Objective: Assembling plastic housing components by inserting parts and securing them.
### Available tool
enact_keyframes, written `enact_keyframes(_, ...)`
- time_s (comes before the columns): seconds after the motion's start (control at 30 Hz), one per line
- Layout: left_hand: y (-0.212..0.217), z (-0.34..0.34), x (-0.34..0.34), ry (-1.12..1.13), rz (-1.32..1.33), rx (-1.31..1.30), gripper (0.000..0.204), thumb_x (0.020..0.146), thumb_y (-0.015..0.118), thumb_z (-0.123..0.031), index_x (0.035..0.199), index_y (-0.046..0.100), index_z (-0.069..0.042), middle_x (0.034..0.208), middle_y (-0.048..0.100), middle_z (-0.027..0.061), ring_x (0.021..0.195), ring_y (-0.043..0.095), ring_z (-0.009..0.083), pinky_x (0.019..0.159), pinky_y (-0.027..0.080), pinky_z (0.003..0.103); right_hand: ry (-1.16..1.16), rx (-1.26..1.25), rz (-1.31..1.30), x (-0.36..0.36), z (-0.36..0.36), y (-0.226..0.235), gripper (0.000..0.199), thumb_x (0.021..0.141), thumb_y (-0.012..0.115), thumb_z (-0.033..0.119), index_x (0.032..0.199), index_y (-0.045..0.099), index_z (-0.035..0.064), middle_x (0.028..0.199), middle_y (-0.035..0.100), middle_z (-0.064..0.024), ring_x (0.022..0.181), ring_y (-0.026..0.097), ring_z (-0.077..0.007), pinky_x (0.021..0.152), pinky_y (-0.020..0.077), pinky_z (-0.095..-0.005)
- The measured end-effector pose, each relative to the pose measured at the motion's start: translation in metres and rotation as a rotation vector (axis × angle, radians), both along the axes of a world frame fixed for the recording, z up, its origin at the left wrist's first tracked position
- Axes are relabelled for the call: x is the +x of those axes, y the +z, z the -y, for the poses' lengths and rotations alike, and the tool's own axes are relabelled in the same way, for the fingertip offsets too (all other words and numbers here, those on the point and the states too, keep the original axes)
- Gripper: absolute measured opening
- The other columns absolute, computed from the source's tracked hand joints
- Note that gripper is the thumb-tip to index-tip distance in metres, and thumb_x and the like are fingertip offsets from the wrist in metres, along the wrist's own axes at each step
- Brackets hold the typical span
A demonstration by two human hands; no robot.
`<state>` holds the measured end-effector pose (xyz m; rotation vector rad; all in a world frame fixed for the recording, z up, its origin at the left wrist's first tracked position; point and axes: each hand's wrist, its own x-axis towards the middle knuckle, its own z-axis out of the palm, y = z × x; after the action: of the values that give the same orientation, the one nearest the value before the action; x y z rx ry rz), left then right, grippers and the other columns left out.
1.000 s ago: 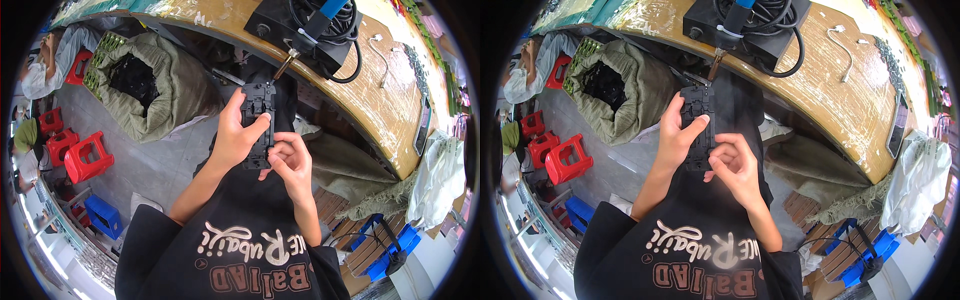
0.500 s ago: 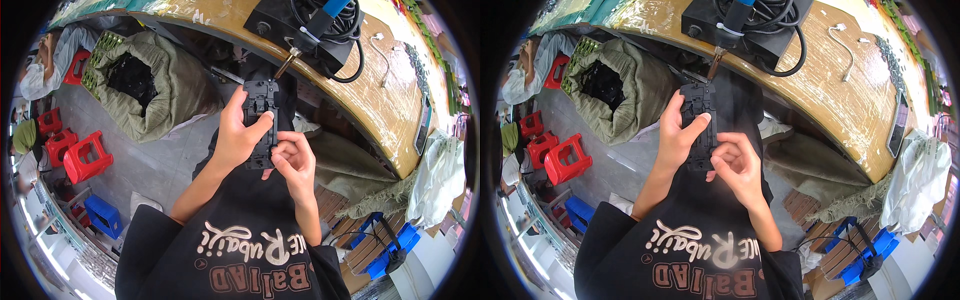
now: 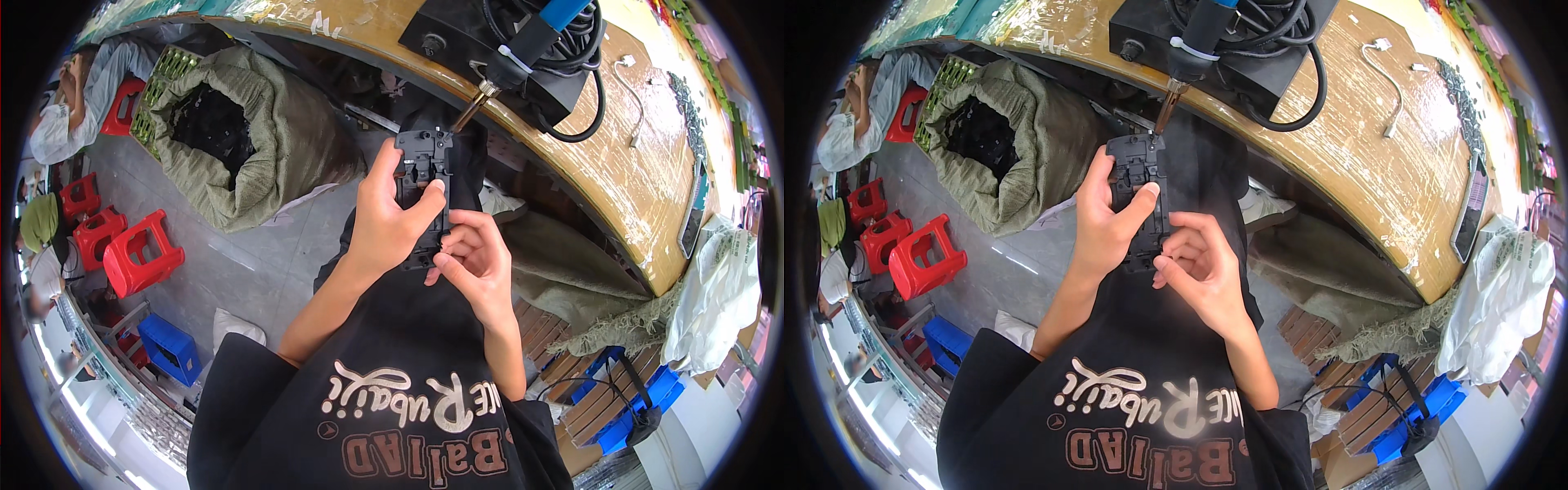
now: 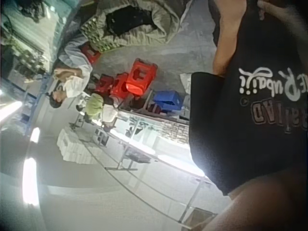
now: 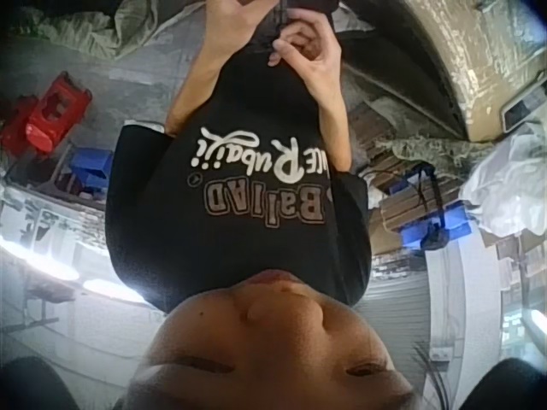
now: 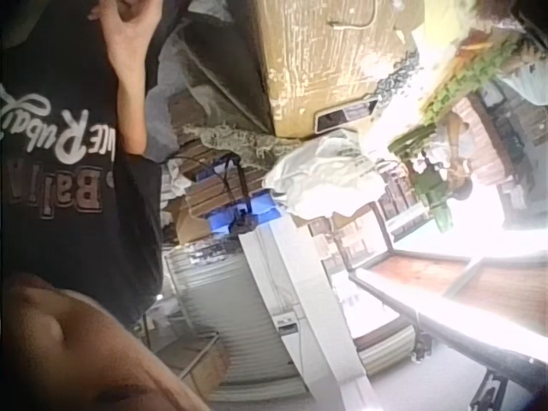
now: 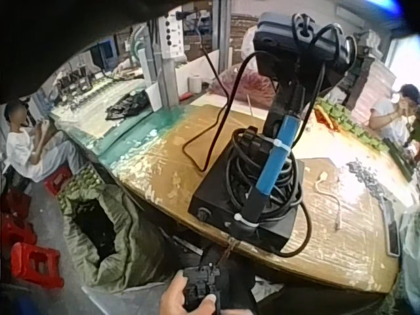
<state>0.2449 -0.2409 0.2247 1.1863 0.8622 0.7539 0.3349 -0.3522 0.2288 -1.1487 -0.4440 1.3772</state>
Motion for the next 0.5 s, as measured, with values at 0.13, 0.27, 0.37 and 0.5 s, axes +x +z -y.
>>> enact_keyframes(0.13, 0.0010, -0.0011, 0.0018, 0.006, 0.018, 0.004, 0.021, 0.072, 0.055, 0.001, 0.091, 0.045, -0.001, 0.073, 0.052, 0.0017, 0.066, 0.046, 0.0052, 0.057, 0.040, 0.021, -0.002, -0.009, 0.005, 0.0010, -0.0011, 0.0006, 0.040, 0.076, 0.055, -0.008, 0.112, 0.038, -0.0016, 0.079, 0.049, -0.0063, 0.066, 0.054, -0.0123, 0.059, 0.0487, -0.0252)
enact_keyframes(0.27, 0.0055, -0.0020, 0.0018, -0.008, 0.005, -0.005, 0.021, 0.072, 0.055, 0.001, 0.091, 0.045, -0.001, 0.073, 0.052, 0.0017, 0.065, 0.046, 0.0048, 0.055, 0.040, 0.021, -0.013, 0.006, -0.002, 0.0013, -0.0013, 0.0032, 0.040, 0.076, 0.055, -0.009, 0.112, 0.038, -0.0023, 0.079, 0.049, -0.0064, 0.066, 0.054, -0.0124, 0.059, 0.0488, -0.0252)
enact_keyframes(0.37, 0.0050, -0.0024, 0.0022, -0.014, 0.017, -0.007, 0.021, 0.072, 0.055, 0.001, 0.091, 0.045, -0.001, 0.074, 0.052, 0.0017, 0.065, 0.046, 0.0047, 0.055, 0.039, 0.020, -0.021, 0.009, -0.002, 0.0010, -0.0010, 0.0033, 0.040, 0.075, 0.055, -0.009, 0.112, 0.039, -0.0025, 0.079, 0.049, -0.0065, 0.066, 0.054, -0.0125, 0.059, 0.0488, -0.0252)
enact_keyframes(0.5, 0.0041, -0.0034, 0.0007, -0.052, 0.025, 0.036, 0.027, 0.075, 0.053, 0.005, 0.099, 0.045, -0.001, 0.077, 0.050, -0.0007, 0.064, 0.045, 0.0023, 0.054, 0.038, 0.017, -0.029, 0.018, -0.007, 0.0010, -0.0011, 0.0054, 0.041, 0.075, 0.055, -0.009, 0.112, 0.039, -0.0029, 0.079, 0.049, -0.0067, 0.066, 0.054, -0.0126, 0.059, 0.0488, -0.0253)
